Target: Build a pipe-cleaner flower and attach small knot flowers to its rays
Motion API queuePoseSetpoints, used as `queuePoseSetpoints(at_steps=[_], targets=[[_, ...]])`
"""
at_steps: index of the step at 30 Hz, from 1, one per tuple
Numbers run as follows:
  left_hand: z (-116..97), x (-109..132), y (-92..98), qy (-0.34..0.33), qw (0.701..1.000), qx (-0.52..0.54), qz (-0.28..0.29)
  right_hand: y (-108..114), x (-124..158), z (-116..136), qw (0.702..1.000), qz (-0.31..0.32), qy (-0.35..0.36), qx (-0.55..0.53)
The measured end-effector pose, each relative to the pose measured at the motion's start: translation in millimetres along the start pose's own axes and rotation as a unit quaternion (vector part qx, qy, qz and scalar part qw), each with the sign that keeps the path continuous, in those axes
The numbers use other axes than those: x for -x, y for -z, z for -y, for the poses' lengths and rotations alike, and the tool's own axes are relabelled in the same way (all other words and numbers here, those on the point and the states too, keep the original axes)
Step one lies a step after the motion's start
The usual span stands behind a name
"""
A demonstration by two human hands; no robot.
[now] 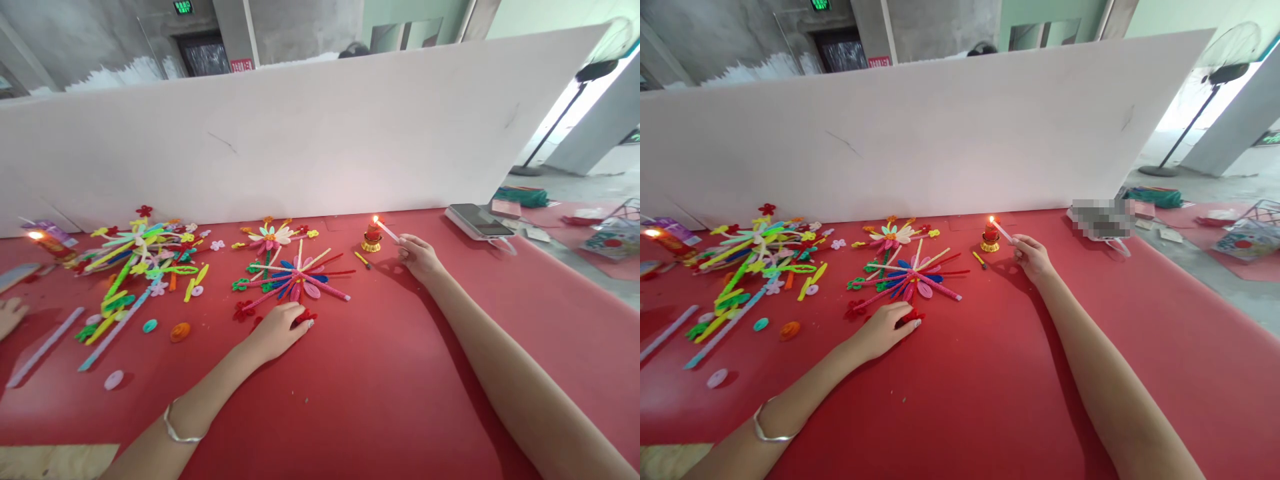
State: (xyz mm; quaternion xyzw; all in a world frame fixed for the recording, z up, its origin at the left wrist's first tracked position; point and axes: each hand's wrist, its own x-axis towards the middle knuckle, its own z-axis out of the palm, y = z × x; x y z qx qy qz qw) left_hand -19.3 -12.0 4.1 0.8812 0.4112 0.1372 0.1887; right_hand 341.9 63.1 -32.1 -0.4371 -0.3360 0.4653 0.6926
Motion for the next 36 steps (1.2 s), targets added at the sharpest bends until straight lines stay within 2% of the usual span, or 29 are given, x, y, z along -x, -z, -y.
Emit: queuePoseSetpoints(at_steps=[36], targets=[[-3.2, -0.5, 2.2, 0.011, 1.000, 0.002, 0.009, 1.0, 0.1, 0.5, 1.000, 0.009, -0.005, 0.001]])
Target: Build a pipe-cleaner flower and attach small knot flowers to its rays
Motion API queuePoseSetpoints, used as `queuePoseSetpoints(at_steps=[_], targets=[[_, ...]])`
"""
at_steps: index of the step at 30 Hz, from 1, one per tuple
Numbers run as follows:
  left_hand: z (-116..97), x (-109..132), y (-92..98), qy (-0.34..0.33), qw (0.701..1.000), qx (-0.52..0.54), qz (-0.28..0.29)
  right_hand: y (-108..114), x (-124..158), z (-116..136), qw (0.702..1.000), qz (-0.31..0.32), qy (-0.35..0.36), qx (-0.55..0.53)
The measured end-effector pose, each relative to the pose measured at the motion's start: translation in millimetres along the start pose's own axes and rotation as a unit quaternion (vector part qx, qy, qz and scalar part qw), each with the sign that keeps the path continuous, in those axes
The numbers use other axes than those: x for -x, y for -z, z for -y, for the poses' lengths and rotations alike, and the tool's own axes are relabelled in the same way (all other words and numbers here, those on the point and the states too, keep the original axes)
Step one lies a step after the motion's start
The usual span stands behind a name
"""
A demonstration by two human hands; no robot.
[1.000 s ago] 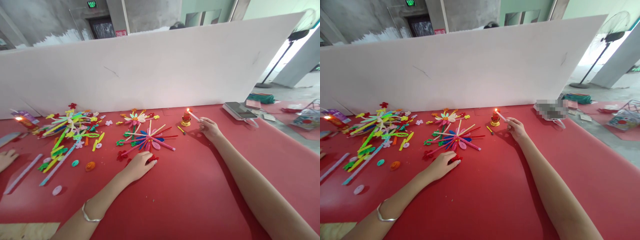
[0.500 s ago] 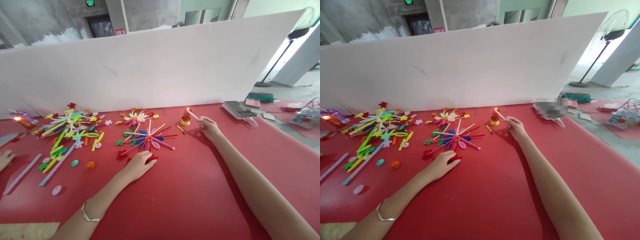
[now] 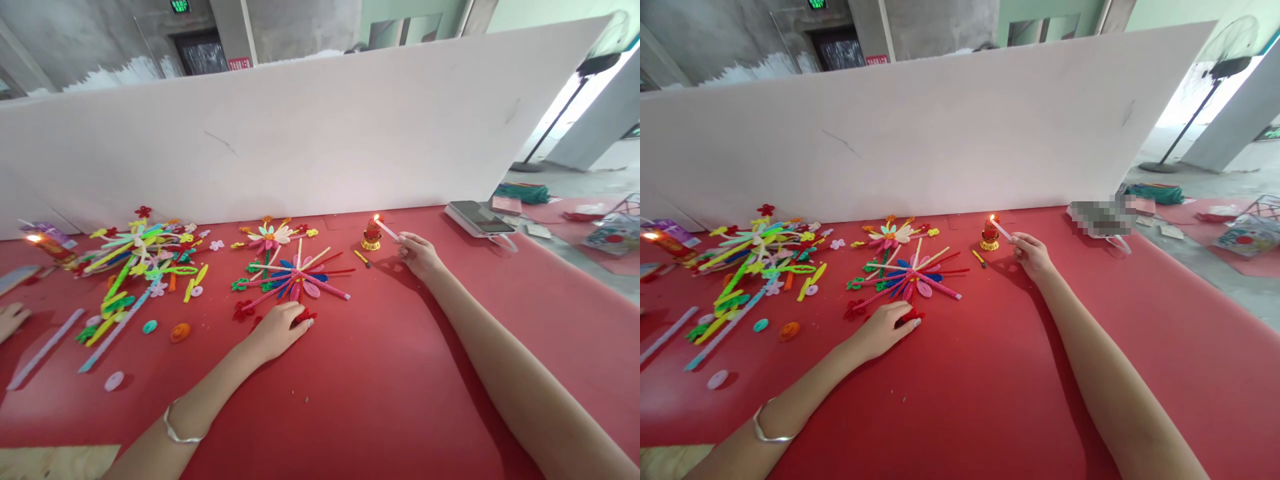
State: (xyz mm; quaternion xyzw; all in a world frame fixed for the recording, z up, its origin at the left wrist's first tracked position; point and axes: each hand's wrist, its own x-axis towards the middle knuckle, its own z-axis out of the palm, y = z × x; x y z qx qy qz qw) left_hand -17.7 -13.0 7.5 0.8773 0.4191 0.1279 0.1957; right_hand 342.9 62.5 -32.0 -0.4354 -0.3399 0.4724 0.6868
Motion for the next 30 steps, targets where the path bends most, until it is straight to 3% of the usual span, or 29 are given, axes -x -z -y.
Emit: queuePoseSetpoints(at_steps=[30], targets=[[0.0, 0.4, -0.3, -0.006, 1.000, 0.010, -0.006, -4.2, 2.6, 3.2, 1.000, -0.016, 0.015, 0.021]])
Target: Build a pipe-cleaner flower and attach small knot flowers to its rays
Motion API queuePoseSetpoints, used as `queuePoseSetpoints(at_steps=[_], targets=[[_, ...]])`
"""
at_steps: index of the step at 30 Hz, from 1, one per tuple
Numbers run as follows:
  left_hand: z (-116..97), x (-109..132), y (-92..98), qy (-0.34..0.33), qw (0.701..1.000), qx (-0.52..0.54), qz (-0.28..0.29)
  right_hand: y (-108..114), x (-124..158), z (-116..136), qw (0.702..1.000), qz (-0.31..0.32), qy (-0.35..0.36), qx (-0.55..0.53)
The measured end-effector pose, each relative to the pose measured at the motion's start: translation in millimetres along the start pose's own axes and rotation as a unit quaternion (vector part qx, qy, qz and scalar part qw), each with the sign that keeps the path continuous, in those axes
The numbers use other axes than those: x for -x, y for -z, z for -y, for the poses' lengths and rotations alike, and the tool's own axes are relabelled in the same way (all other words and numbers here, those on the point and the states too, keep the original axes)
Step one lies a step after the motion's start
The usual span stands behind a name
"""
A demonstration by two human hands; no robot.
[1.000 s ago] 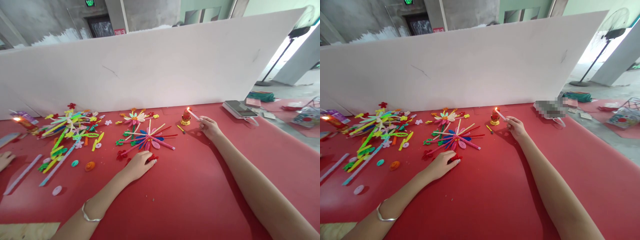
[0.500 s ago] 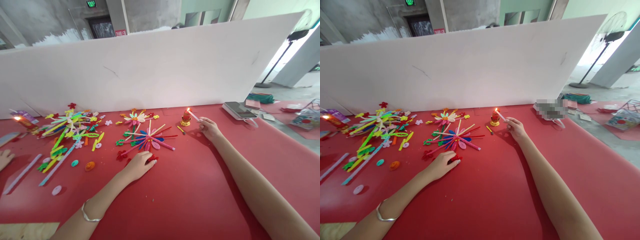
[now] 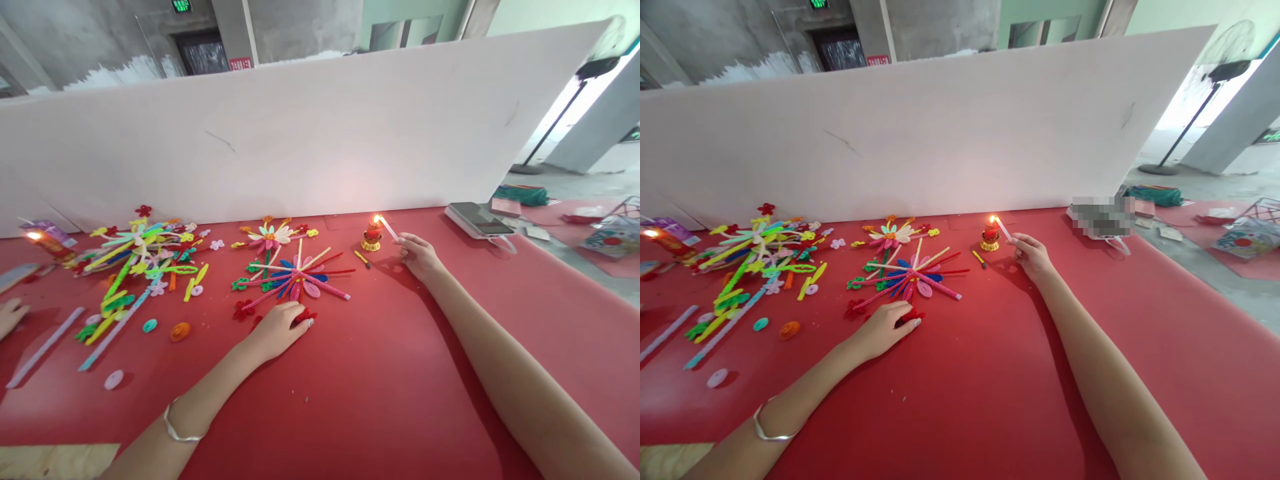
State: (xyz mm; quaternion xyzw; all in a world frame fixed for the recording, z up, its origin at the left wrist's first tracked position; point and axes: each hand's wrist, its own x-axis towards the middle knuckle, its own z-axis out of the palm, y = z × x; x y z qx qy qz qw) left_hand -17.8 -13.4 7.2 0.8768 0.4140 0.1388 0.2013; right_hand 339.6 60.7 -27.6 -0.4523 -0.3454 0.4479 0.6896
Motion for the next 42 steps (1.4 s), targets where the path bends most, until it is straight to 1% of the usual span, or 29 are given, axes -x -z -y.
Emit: queuePoseSetpoints(at_steps=[5, 13, 21, 29, 42], targets=[[0.1, 0.3, 0.0, 0.001, 1.000, 0.000, -0.002, -1.7, 1.0, 1.3, 1.000, -0.004, -0.011, -0.005], [-2.1, -0.2, 1.8, 0.000, 1.000, -0.012, 0.004, 2.1, -1.1, -1.6, 0.999, 0.002, -0.027, -0.033], [-0.9, 0.5, 0.5, 0.001, 1.000, -0.012, 0.006, -1.4, -0.2, -2.3, 1.000, 0.006, -0.012, -0.012], [-2.1, -0.2, 0.7, 0.003, 1.000, -0.013, 0.007, 0.3, -1.6, -3.5, 1.000, 0.012, -0.001, 0.023], [-1.3, -0.1, 0.4, -0.001, 1.000, -0.018, 0.005, 0.9, -1.5, -3.5, 1.000, 0.011, -0.006, 0.012]])
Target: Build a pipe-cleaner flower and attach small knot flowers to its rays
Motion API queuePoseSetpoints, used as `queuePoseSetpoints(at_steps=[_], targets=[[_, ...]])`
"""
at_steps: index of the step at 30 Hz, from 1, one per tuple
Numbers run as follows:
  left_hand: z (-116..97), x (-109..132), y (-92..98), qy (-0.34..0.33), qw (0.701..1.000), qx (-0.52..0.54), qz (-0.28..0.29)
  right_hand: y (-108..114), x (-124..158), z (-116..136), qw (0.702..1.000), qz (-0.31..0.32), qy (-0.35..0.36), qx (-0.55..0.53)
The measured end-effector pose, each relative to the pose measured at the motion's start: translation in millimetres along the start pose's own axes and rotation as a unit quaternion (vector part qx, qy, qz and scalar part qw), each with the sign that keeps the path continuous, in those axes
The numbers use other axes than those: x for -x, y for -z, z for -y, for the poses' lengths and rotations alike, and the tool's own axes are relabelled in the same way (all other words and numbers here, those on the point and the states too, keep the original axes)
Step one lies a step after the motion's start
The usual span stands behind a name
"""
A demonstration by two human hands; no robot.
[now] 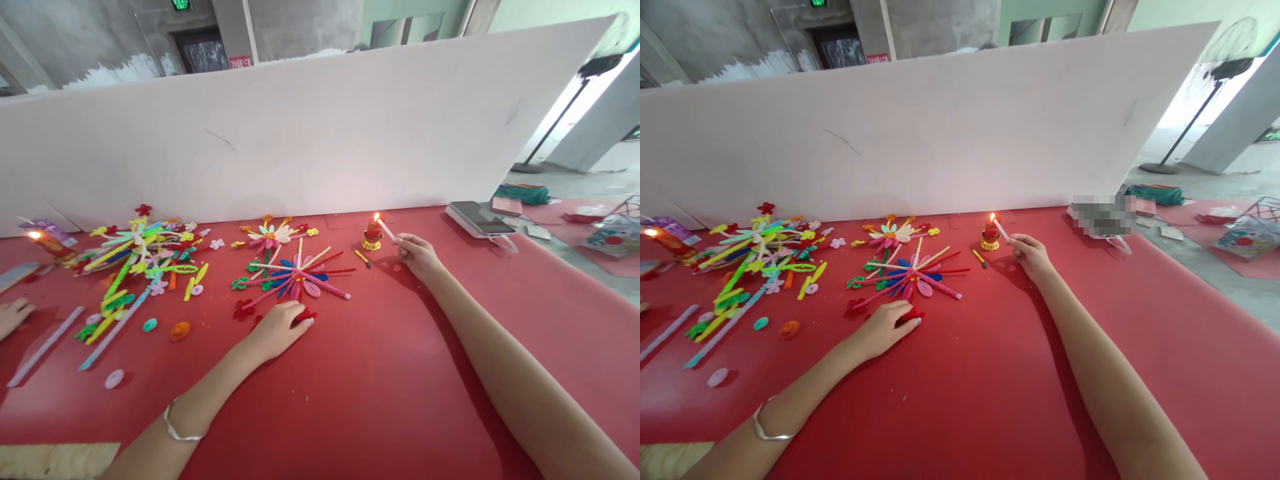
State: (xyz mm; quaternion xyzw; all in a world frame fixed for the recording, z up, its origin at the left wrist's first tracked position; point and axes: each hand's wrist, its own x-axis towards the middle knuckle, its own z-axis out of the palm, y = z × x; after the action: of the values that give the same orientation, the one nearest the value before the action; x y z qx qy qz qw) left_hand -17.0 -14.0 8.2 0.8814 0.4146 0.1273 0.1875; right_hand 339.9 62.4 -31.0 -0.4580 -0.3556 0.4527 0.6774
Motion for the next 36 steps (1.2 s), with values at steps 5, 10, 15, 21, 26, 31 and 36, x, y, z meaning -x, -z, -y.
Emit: queuePoseSetpoints(at_steps=[5, 10, 15, 21, 26, 31, 36], targets=[[2.4, -0.2, -0.9, -0.001, 1.000, 0.002, -0.002, -1.4, 0.5, 0.7, 1.000, 0.001, 0.002, 0.002], [2.6, -0.1, -1.0, 0.002, 1.000, 0.007, -0.004, -2.2, 1.0, 1.7, 1.000, 0.003, 0.002, -0.003], [1.4, -0.1, -0.7, 0.000, 1.000, 0.005, -0.002, 0.9, -1.4, -0.9, 1.000, 0.011, 0.013, 0.014], [0.5, -0.5, -0.4, 0.002, 1.000, 0.007, -0.001, 0.0, -0.4, -0.3, 1.000, 0.000, 0.002, -0.002], [1.1, -0.5, -0.2, 0.000, 1.000, 0.009, -0.004, -2.7, 1.7, 1.9, 1.000, -0.005, 0.002, 0.004], [0.7, 0.0, 0.5, 0.001, 1.000, 0.009, -0.003, -1.4, -0.1, 0.7, 1.000, 0.004, 0.012, 0.018], [1.3, -0.3, -0.2, -0.005, 1.000, 0.007, -0.005, 1.7, -2.4, -2.0, 1.000, 0.013, 0.012, 0.019]])
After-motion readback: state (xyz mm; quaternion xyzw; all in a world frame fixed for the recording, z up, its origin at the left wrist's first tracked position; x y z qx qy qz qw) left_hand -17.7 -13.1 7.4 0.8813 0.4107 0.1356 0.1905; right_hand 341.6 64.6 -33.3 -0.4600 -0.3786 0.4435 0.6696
